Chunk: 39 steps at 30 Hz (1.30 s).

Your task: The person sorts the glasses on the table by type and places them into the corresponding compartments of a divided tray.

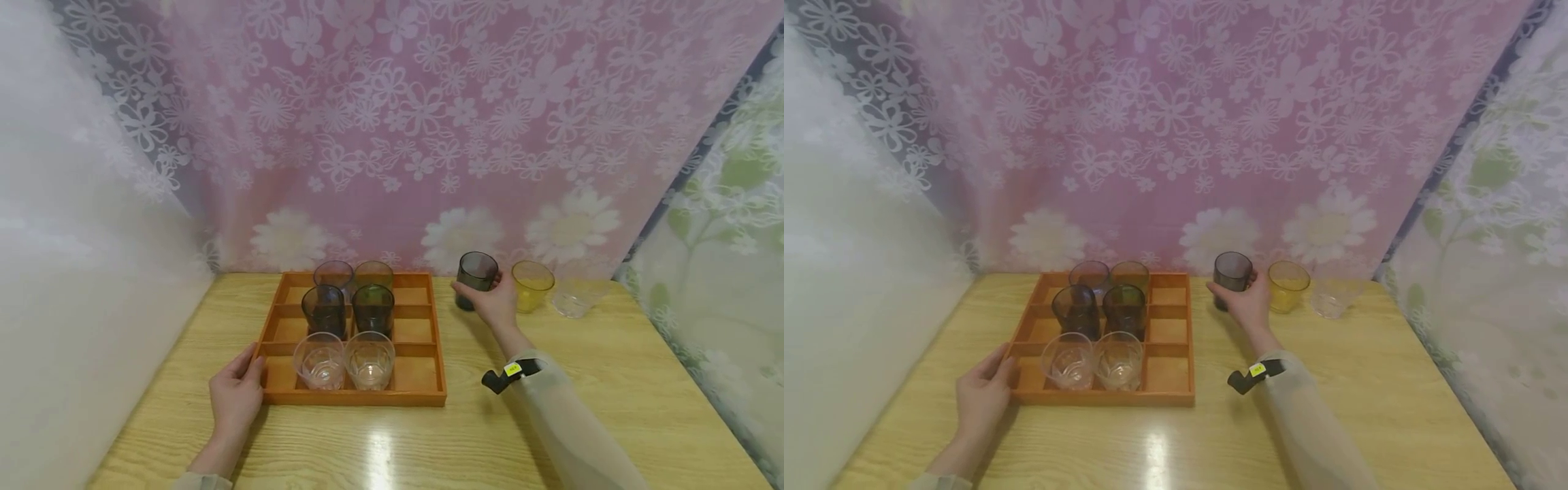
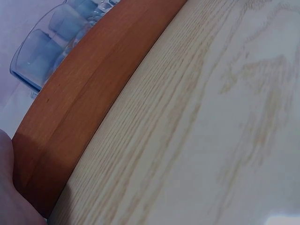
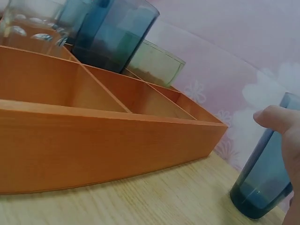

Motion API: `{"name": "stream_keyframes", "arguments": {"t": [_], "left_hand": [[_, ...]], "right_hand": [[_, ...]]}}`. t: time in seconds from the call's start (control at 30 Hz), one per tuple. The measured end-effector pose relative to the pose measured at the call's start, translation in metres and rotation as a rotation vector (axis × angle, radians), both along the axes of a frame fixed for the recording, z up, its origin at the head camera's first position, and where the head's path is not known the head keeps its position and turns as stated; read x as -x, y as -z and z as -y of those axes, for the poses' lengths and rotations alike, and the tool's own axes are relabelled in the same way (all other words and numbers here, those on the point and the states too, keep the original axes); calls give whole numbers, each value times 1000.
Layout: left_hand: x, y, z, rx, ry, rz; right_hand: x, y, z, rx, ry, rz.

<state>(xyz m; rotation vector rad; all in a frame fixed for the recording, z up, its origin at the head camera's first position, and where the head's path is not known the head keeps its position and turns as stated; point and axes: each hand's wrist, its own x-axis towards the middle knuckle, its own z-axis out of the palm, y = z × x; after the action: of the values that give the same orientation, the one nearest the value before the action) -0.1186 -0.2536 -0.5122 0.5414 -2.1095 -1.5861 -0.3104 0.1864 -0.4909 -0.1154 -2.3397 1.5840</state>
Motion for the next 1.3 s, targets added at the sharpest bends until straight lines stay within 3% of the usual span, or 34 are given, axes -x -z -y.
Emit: {"name": "stream_keyframes", "arguments": {"t": [0.23, 0.47, 0.8, 1.07, 1.3], "left_hand": [[1, 0, 0, 2, 14, -18], [1, 3, 0, 7, 9, -6], [3, 5, 2, 0, 11, 0], [0, 4, 2, -5, 25, 1], [2, 4, 3, 1, 21, 8]], "right_hand": [[8, 2, 2, 21, 12, -16], [15, 3, 5, -28, 13, -117], [16, 7, 9, 110, -40, -175], [4, 0, 4, 87, 4, -165], [-15, -22, 5, 34, -69, -150]]}}
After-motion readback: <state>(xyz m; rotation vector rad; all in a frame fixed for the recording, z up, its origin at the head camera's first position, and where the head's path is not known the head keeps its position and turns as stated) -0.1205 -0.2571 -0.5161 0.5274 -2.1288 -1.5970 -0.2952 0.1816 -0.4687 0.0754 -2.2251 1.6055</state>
